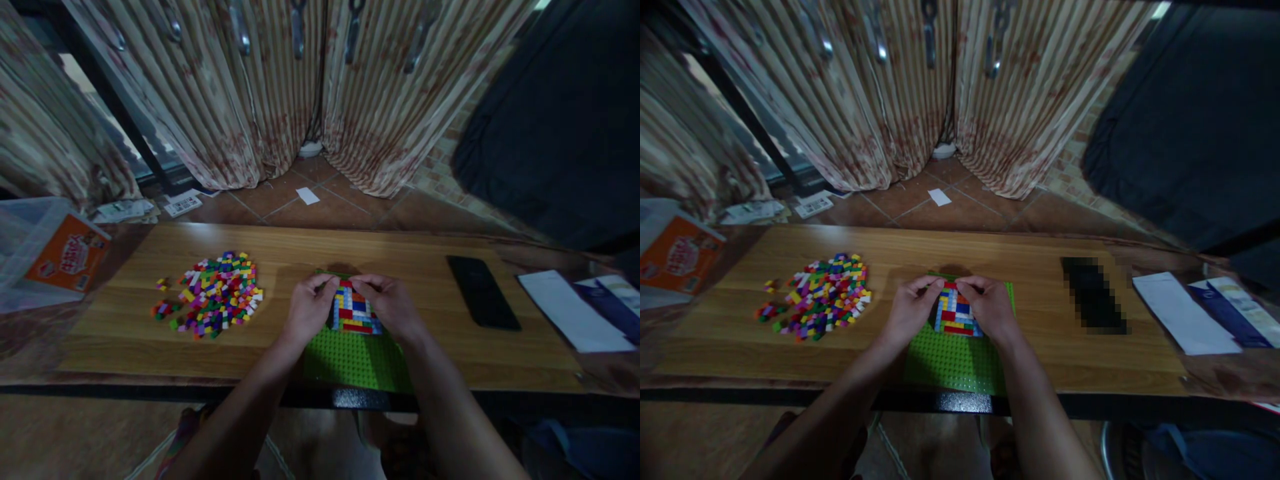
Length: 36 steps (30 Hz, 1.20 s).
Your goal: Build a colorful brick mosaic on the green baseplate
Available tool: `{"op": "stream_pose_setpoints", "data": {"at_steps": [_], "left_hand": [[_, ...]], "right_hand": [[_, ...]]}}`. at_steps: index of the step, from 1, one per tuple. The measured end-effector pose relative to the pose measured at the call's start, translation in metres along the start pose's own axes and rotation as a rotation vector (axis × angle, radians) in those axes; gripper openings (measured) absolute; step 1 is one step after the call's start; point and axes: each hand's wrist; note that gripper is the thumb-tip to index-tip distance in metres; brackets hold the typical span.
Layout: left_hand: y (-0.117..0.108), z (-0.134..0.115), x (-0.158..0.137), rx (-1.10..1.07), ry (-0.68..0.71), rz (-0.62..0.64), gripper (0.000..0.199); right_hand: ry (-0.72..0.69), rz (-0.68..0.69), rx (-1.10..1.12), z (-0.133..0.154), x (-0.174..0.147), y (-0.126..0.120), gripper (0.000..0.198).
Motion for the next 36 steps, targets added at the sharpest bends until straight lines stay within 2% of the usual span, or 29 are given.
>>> {"op": "stream_pose_setpoints", "data": {"at_steps": [16, 21, 29, 36], "left_hand": [[0.0014, -0.001, 0.0036, -0.012, -0.028, -0.039, 0.025], [0.0024, -0.001, 0.0037, -0.026, -0.038, -0.038, 0.024], [0.0047, 0.0014, 0.0064, -0.027, -0.027, -0.089, 0.019], [0.0025, 0.0007, 0.0069, -0.036, -0.034, -0.037, 0.02]], "right_hand": [[0.076, -0.052, 0.132, 0.0011, 0.001, -0.0014, 0.036], [0.05, -0.004, 0.076, 0.0003, 0.0014, -0.0034, 0.038], [0.003, -0.008, 0.027, -0.0061, 0.0015, -0.0024, 0.033], [-0.057, -0.002, 0.002, -0.0055, -0.0039, -0.001, 0.034]]}}
Point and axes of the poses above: each hand's wrist, its own x-axis towards the middle knuckle, its own y-axis out of the palm, z = x × y, and after that the axes turned 14 degrees about -y, right-handed
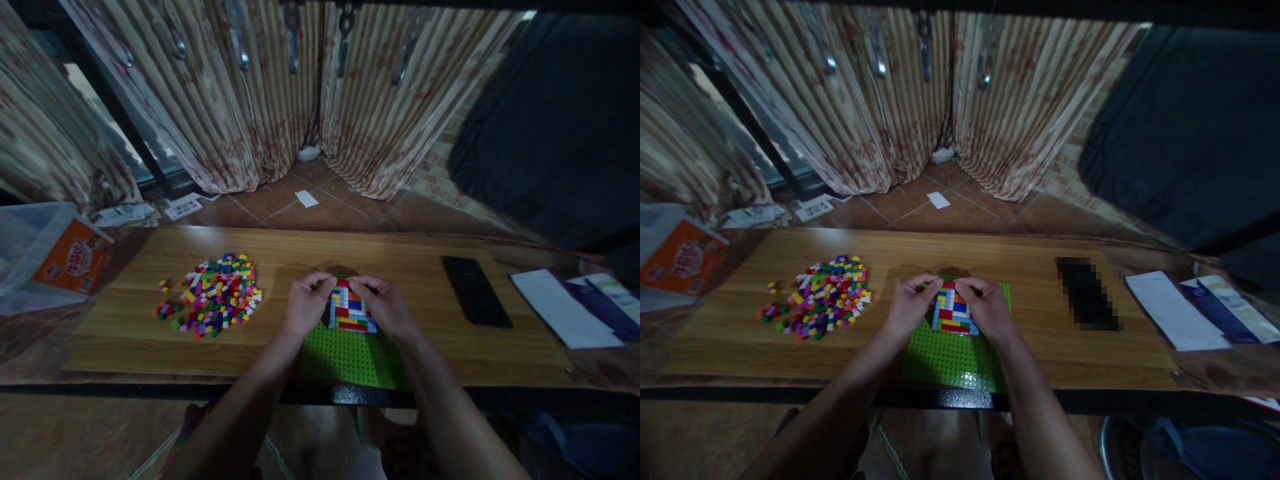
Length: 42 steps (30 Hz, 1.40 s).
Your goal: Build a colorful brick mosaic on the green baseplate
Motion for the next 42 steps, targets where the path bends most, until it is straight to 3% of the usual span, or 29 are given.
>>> {"op": "stream_pose_setpoints", "data": {"at_steps": [3, 7, 10, 15, 28, 31, 34, 39, 42], "left_hand": [[-0.001, 0.001, -0.001, -0.006, 0.005, 0.024, 0.021], [-0.005, -0.001, -0.003, 0.011, -0.024, 0.02, 0.023], [-0.009, -0.003, -0.005, 0.072, -0.012, 0.016, 0.025], [-0.013, -0.009, -0.014, 0.281, 0.063, 0.026, 0.031], [-0.036, -0.014, -0.018, 0.589, 0.145, -0.231, 0.031], [-0.053, -0.017, -0.016, 0.565, 0.159, -0.259, 0.03], [-0.087, -0.023, -0.02, 0.526, 0.141, -0.327, 0.024], [-0.151, -0.033, -0.041, 0.618, -0.068, -0.522, 0.022], [-0.164, -0.034, -0.051, 0.766, -0.174, -0.529, 0.026]], "right_hand": [[-0.034, -0.06, -0.063, 0.002, -0.002, -0.005, 0.038], [-0.102, -0.173, -0.501, 0.005, -0.005, -0.023, 0.042], [-0.066, -0.099, -0.686, 0.007, -0.008, -0.034, 0.054], [0.041, 0.128, -0.692, 0.009, -0.011, -0.025, 0.059], [-0.027, 0.142, -0.689, 0.003, 0.002, 0.01, 0.056], [-0.019, 0.14, -0.705, 0.003, 0.003, 0.014, 0.055], [-0.017, 0.125, -0.684, 0.001, 0.004, 0.014, 0.055], [-0.028, 0.111, -0.662, -0.003, 0.004, 0.013, 0.054], [-0.035, 0.11, -0.652, -0.003, 0.004, 0.013, 0.053]]}}
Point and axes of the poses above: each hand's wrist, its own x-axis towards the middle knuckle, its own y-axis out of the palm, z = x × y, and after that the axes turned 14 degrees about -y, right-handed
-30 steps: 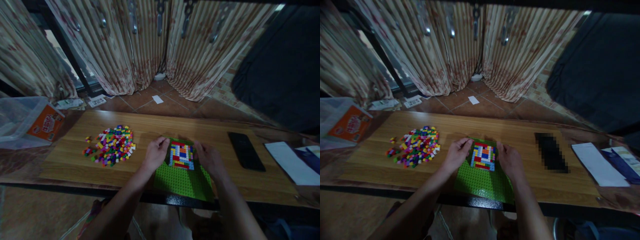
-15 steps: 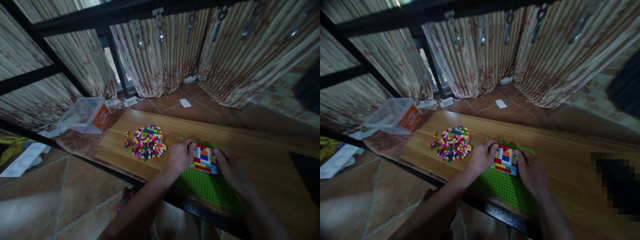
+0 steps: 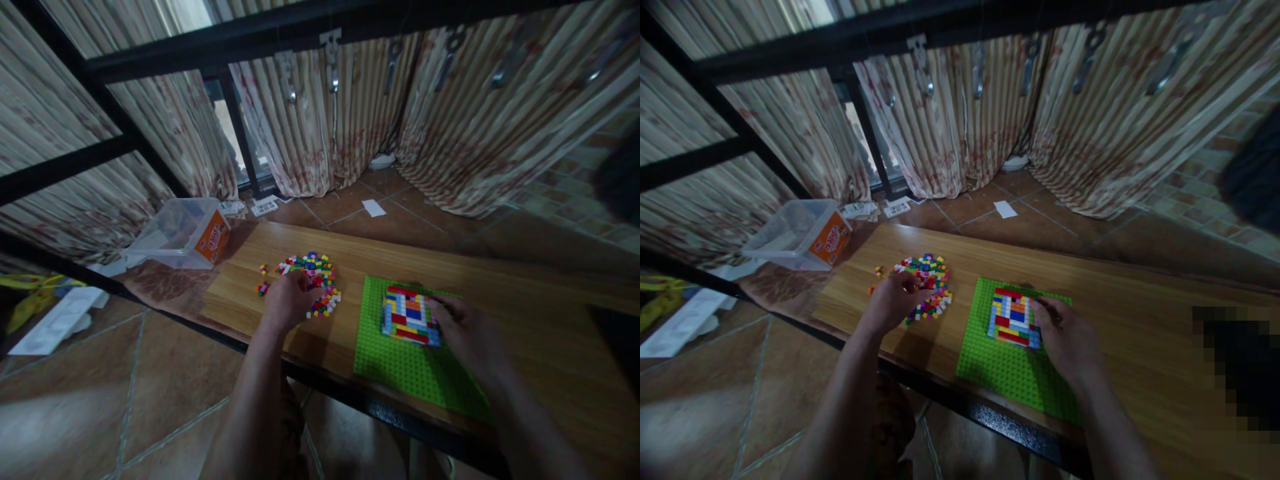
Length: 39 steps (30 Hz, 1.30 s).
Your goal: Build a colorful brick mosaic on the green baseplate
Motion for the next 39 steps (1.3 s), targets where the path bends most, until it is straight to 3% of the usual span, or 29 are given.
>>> {"op": "stream_pose_setpoints", "data": {"at_steps": [5, 9, 13, 16, 18, 22, 27, 39], "left_hand": [[0.008, -0.001, -0.004, 0.138, 0.011, 0.065, 0.014], [0.008, -0.001, 0.001, 0.114, 0.051, 0.083, 0.012], [0.011, -0.005, 0.003, -0.24, 0.182, 0.244, 0.015], [0.027, -0.019, -0.007, -0.546, 0.216, 0.391, 0.015], [0.043, -0.033, -0.019, -0.668, 0.191, 0.482, 0.016], [0.073, -0.057, -0.041, -0.813, 0.135, 0.643, 0.014], [0.087, -0.068, -0.047, -0.868, 0.133, 0.659, 0.014], [0.089, -0.078, -0.047, -0.867, 0.217, 0.634, 0.01]], "right_hand": [[-0.015, -0.025, 0.032, -0.001, -0.001, 0.0, 0.049], [-0.019, -0.057, 0.071, -0.005, -0.002, -0.001, 0.045], [0.034, -0.168, 0.206, 0.0, -0.002, -0.002, 0.039], [0.044, -0.336, 0.385, 0.018, -0.004, -0.003, 0.033], [-0.022, -0.405, 0.469, 0.031, -0.006, -0.002, 0.029], [-0.218, -0.287, 0.498, 0.045, -0.011, -0.001, 0.023], [-0.366, -0.118, 0.44, 0.049, -0.016, -0.003, 0.021], [-0.371, -0.087, 0.333, 0.045, -0.016, -0.005, 0.019]]}}
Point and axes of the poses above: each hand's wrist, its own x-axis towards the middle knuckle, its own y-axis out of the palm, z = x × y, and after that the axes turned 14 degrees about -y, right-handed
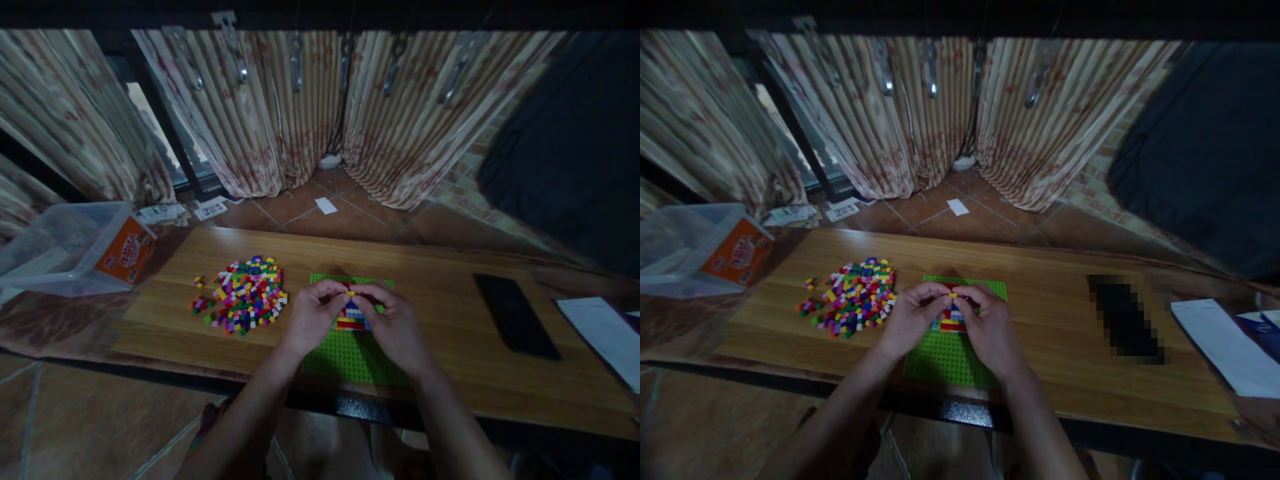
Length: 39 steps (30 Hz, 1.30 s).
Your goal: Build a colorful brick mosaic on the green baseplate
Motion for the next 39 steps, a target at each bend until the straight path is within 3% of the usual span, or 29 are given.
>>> {"op": "stream_pose_setpoints", "data": {"at_steps": [5, 10, 15, 24, 39], "left_hand": [[0.002, 0.001, 0.0, 0.036, 0.004, -0.02, 0.011], [-0.005, 0.005, 0.007, 0.094, 0.063, -0.239, 0.017], [-0.014, 0.011, 0.014, 0.21, 0.049, -0.389, 0.022], [-0.009, 0.008, 0.011, 0.319, -0.032, -0.328, 0.026], [0.001, 0.01, 0.006, 0.859, 0.338, -0.223, 0.036]], "right_hand": [[0.065, -0.042, -0.042, -0.009, 0.0, -0.006, 0.02], [0.089, -0.162, -0.163, -0.029, 0.002, -0.019, 0.024], [0.096, -0.129, -0.156, -0.037, 0.005, -0.017, 0.024], [0.103, -0.061, -0.118, -0.034, 0.016, -0.002, 0.019], [0.114, 0.003, -0.062, -0.039, 0.02, -0.006, 0.016]]}}
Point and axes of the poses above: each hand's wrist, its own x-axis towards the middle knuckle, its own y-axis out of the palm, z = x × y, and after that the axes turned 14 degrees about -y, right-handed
